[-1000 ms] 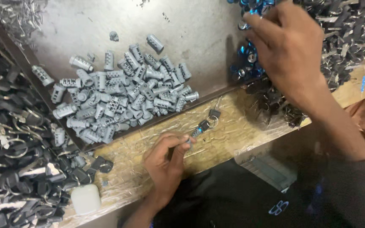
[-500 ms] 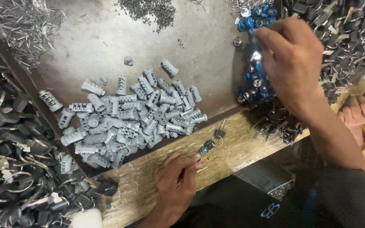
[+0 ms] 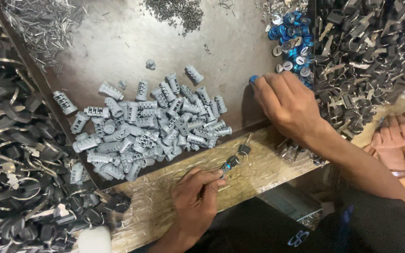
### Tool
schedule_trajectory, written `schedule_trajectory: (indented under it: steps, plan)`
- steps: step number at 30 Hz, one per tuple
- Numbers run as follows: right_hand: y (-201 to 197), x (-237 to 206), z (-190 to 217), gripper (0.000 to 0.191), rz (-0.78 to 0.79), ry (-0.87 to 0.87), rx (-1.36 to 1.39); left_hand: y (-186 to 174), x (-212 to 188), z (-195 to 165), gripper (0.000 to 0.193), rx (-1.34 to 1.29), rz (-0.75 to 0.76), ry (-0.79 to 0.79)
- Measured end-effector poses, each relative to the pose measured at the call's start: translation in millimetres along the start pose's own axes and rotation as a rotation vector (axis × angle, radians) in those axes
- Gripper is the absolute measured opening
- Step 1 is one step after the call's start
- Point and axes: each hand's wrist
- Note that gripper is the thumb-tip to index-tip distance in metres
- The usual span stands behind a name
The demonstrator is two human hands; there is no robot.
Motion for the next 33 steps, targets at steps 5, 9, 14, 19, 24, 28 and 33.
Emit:
schedule_trajectory:
  steps: [5,9,14,19,24,28,33]
  plan:
    - [-31.1,-0.6,18.4,0.038,0.021,0.171,0.244,-1.3,-0.7,-1.8,0.009,0.11,0.023,-0.037]
    - [-26.1,25.6,27.5,0.022,0.001,0.518,0.211,-0.6,3.1,-2.8,0.008,0.115,-0.012,-0.028]
    - [-16.3,14.6,41.6,0.021,-0.075,0.244,0.31,-4.7,0.6,-4.3,0.008,0.031,-0.039,-0.141]
    - [-36.9,-55.3,107.4,0.029,-0.246,0.04,0.73,6.1,-13.0,-13.0,0.008,0.067,0.008,0.025]
    - [-21.9,-89.8,124.9,0.027,-0.32,0.132,1.006,10.4,-14.2,-18.7,0.009,-0.142,0.185,-0.257]
    - [-11.8,-107.3,132.7,0.042,-0.301,-0.074,1.201,-7.2,-14.9,-6.5,0.019,-0.456,0.47,-0.64]
    - [20.9,-119.0,147.0,0.033,-0.567,-0.13,0.75,5.7,-17.5,-4.6,0.011,-0.274,0.535,-0.616]
Point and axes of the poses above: each hand's wrist, its own x-axis towards the middle knuckle, its own y-axis out of the palm, z = x × y, and after that the axes turned 6 degrees about x, right-handed
